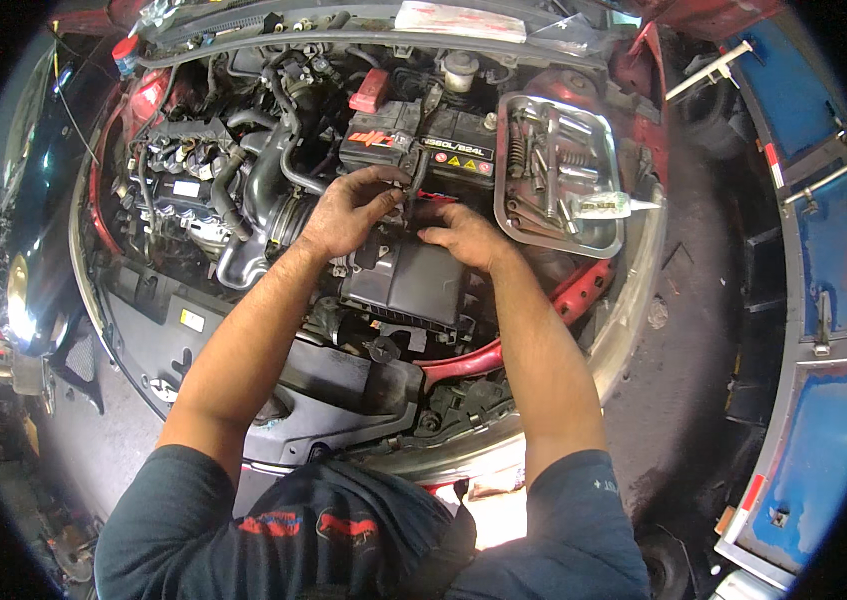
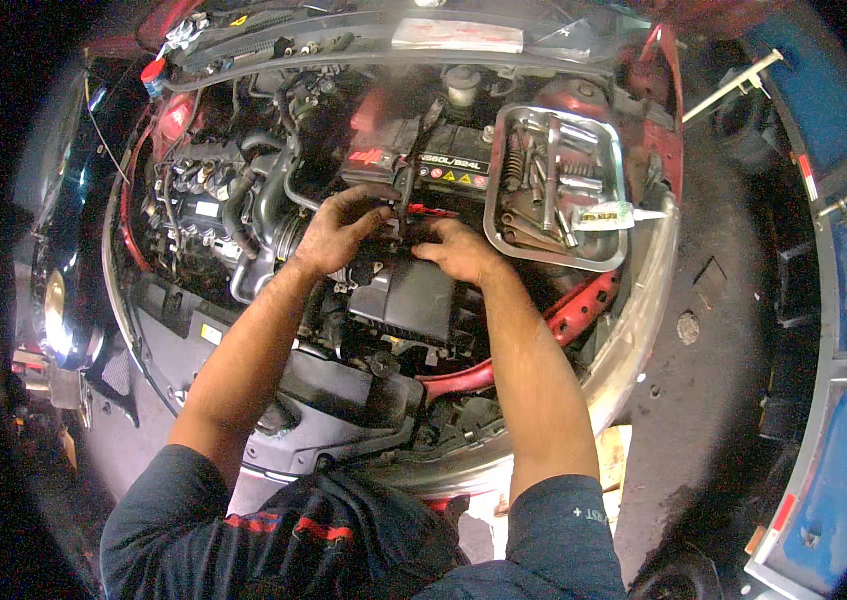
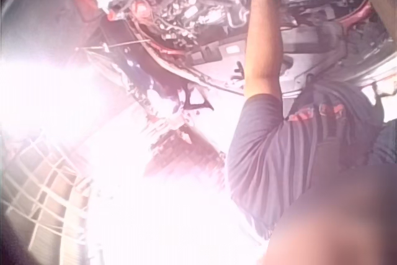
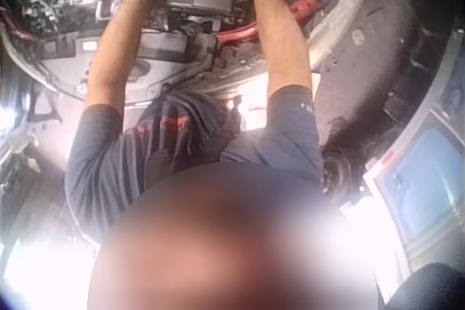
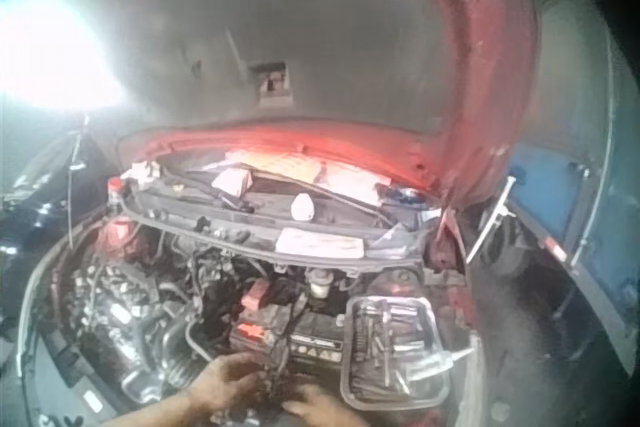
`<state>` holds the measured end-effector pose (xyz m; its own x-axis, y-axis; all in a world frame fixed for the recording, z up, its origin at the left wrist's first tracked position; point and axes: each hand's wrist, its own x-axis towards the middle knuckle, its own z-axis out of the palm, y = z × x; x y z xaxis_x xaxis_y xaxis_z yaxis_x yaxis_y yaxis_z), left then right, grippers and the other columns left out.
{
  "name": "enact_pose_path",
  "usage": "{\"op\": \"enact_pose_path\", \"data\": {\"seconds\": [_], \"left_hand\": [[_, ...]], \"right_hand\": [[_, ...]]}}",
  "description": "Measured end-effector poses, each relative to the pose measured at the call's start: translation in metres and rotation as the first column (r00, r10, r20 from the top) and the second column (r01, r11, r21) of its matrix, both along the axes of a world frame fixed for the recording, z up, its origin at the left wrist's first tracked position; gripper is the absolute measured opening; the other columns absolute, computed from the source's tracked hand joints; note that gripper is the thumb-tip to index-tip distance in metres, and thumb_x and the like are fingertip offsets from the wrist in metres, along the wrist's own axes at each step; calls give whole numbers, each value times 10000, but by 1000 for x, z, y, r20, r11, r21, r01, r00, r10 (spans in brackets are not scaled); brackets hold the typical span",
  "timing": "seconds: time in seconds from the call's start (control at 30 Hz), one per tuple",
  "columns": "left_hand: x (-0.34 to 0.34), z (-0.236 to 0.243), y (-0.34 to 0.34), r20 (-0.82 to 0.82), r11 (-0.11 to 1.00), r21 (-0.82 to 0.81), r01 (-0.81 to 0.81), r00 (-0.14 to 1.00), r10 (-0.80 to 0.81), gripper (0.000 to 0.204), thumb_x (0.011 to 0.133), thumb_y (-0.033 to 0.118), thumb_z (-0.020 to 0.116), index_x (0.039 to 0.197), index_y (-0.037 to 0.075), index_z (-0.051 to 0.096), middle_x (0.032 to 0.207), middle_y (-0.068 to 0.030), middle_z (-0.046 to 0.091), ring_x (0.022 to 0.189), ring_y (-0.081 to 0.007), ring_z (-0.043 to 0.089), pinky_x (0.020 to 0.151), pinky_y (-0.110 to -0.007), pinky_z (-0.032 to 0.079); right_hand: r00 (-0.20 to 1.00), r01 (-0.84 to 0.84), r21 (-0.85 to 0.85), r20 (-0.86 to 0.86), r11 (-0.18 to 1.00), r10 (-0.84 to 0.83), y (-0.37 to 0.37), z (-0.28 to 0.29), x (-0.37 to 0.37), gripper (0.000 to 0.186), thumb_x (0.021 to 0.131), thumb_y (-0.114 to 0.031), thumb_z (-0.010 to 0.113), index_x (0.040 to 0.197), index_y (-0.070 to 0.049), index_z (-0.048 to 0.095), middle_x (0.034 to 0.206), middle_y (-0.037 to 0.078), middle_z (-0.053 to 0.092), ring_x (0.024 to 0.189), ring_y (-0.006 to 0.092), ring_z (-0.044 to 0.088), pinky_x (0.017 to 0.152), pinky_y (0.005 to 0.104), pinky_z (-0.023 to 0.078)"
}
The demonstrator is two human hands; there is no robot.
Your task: The person removes a large air intake assembly from the engine bay, then reinstalls it and secures it with a clamp. The person also reconnects several electrical connectors and adjusts hoses within the engine compartment.
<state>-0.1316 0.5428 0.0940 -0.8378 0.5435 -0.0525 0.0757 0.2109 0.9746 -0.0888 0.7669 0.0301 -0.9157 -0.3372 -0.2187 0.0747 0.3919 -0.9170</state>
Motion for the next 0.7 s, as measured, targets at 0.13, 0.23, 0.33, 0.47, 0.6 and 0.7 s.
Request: {"op": "enact_pose_path", "data": {"seconds": [0.13, 0.23, 0.33, 0.47, 0.6, 0.7], "left_hand": [[-3, 9, -1, -189, 995, -93, 47, 980, -64, 440, 940, 185, 695, 1331, 19, 579, 1061, -122, 729, 1018, -204, 696, 906, -352, 547], [-10, 19, 7, -388, 977, -213, -14, 919, -72, 589, 872, 275, 757, 1337, -27, 557, 1046, -185, 727, 975, -250, 719, 865, -356, 555], [-22, 26, 23, -459, 927, -374, -37, 876, -150, 630, 855, 327, 764, 1328, -31, 552, 1058, -210, 717, 956, -294, 720, 849, -377, 558], [-29, 28, 43, -506, 869, -421, -259, 863, 12, 551, 838, 384, 774, 1186, -23, 648, 964, -196, 732, 964, -313, 719, 884, -399, 558], [-27, 30, 48, -295, 933, -329, -147, 954, 46, 478, 834, 370, 788, 1091, -24, 703, 1035, -206, 732, 978, -291, 720, 898, -397, 551], [-20, 30, 42, -238, 901, -422, -99, 971, -5, 416, 855, 292, 786, 1124, -13, 699, 1009, -142, 744, 909, -211, 695, 856, -363, 529]], "right_hand": [[993, 81, -25, -87, 996, -83, -1, -13, -10, 517, 909, -368, 678, 1261, 9, 642, 1202, 227, 677, 1157, 339, 625, 1026, 412, 448], [986, 144, -31, -80, 989, -146, 7, -16, -8, 433, 951, -318, 646, 1252, -7, 649, 1167, 191, 696, 1146, 327, 631, 1022, 414, 451], [986, 142, 18, -96, 990, -139, 10, -13, -7, 374, 973, -286, 631, 1219, -7, 664, 1176, 154, 703, 1126, 269, 634, 1006, 383, 457], [983, 138, -100, -107, 985, -149, 7, -1, -3, 341, 960, -250, 634, 1199, -9, 675, 1166, 141, 708, 1103, 261, 641, 998, 373, 460], [995, 92, -85, -37, 992, -96, 8, 8, -1, 325, 907, -145, 627, 1199, -9, 675, 1166, 138, 709, 1094, 273, 644, 1009, 374, 458], [991, 115, -119, -55, 986, -122, 9, 0, 0, 338, 870, -96, 603, 1188, -15, 682, 1162, 158, 706, 1084, 270, 647, 1017, 378, 456]]}}
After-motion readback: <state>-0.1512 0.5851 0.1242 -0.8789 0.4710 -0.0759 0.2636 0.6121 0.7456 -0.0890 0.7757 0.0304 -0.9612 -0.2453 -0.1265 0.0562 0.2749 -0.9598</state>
